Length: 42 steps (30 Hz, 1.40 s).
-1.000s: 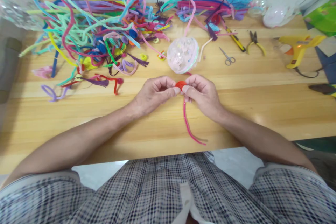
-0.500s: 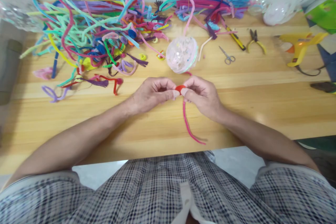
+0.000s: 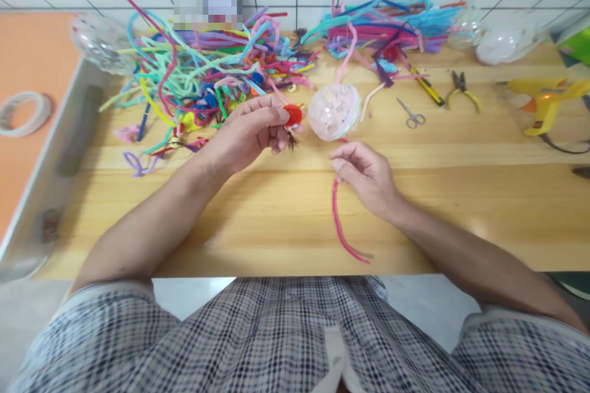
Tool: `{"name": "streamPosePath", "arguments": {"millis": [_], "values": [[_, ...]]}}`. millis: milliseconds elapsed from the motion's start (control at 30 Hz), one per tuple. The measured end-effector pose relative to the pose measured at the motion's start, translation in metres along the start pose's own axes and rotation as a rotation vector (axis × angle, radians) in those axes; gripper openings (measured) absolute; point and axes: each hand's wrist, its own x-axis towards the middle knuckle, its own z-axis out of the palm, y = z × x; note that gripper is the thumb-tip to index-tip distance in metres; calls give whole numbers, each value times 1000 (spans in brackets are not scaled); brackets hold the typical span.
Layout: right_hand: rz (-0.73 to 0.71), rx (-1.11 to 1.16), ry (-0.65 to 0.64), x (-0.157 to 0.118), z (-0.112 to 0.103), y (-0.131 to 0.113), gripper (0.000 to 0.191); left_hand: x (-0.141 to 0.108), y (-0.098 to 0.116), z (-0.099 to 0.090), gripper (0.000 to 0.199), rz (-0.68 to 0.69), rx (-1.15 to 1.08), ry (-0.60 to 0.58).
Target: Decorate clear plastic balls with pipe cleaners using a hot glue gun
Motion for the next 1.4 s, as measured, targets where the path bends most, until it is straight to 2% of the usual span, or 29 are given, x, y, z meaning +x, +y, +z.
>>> {"name": "streamPosePath", "arguments": {"millis": [133,300,433,533,567,600,667,733,800,867,1000,1067,1133,1200,1267,1333,1400], "values": [[-9,11,3,1,1,1,21,0,16,-13,49,77,43,62],[-4,3,-14,2,-1,-7,18,-3,39,-29,55,167,142,181],[-1,-37,12,2,-6,-11,13,-19,66,-56,36,235,359,415],[14,-70,22,2,-9,-10,9,-39,87,-94,12,306,628,667],[15,-75,22,2,-9,-10,9,-46,93,-108,10,288,733,759],[15,-78,21,3,-9,-9,9,-53,98,-123,14,226,850,857],[18,-87,15,3,-9,-7,9,-63,102,-152,28,-33,1091,965],[26,-105,7,3,-8,-6,10,-71,99,-175,35,-168,1269,1036],[33,-127,4,3,-8,-5,12,-74,91,-193,37,-239,1410,1009],[33,-148,5,2,-7,-4,12,-75,79,-207,39,-341,1487,916],[21,-180,6,2,-8,-4,11,-74,57,-224,50,-620,1422,742],[18,-182,12,2,-8,-5,10,-75,54,-223,43,-655,1413,694],[20,-175,24,2,-9,-7,10,-77,59,-213,32,-591,1461,734],[32,-158,49,3,-11,-9,12,-78,68,-193,22,-468,1499,824],[48,-129,92,4,-14,-12,16,-75,76,-165,21,-328,1436,858],[36,-101,156,8,-18,-14,24,-66,76,-133,24,-188,1300,698],[-37,-86,246,14,-22,-13,31,-53,65,-98,17,-22,1061,527]]}}
